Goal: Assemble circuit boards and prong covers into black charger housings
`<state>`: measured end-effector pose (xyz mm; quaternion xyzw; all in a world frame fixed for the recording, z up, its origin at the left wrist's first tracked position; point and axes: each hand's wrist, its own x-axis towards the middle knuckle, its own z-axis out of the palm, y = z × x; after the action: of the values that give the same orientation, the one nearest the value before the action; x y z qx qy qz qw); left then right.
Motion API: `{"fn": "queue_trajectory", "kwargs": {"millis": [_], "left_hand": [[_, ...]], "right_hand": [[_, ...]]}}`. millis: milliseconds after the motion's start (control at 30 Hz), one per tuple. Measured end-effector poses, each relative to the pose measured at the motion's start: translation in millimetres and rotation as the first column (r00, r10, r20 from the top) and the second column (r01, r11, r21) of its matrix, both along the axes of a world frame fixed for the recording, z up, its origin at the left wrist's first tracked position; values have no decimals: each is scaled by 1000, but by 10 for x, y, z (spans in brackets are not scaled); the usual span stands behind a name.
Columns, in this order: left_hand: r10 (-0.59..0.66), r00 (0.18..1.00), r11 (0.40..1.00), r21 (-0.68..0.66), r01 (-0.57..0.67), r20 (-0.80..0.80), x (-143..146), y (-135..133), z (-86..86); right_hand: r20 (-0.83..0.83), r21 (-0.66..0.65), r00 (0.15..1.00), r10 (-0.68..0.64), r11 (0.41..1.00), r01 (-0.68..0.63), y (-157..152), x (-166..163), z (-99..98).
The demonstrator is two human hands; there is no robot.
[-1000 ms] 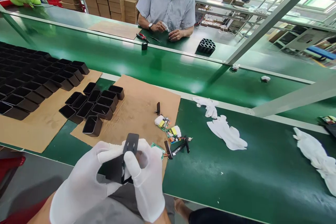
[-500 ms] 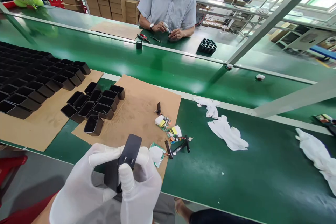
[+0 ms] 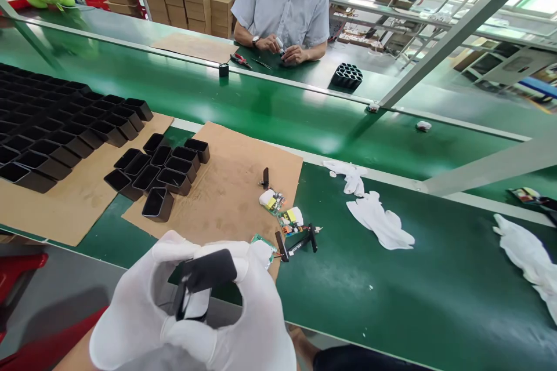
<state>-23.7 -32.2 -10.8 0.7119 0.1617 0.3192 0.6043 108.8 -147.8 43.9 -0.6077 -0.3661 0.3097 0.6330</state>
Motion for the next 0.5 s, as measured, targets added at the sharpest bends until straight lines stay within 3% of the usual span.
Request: {"fn": "queue_trajectory", "kwargs": {"millis": [200,367,500], "left_hand": [[-24,1000,992,123,26,-16,-12,54,85],[-31,999,978,204,38,-39,0,37,153],[-18,996,964,262,41,-88,-26,84,129]], "right_hand": [[279,-49,960,32,999,-18,-29,178,-22],[138,-72,990,-11,997,21,59,183,-67],[24,7,986,-165,986,165,110,117,-66]]}}
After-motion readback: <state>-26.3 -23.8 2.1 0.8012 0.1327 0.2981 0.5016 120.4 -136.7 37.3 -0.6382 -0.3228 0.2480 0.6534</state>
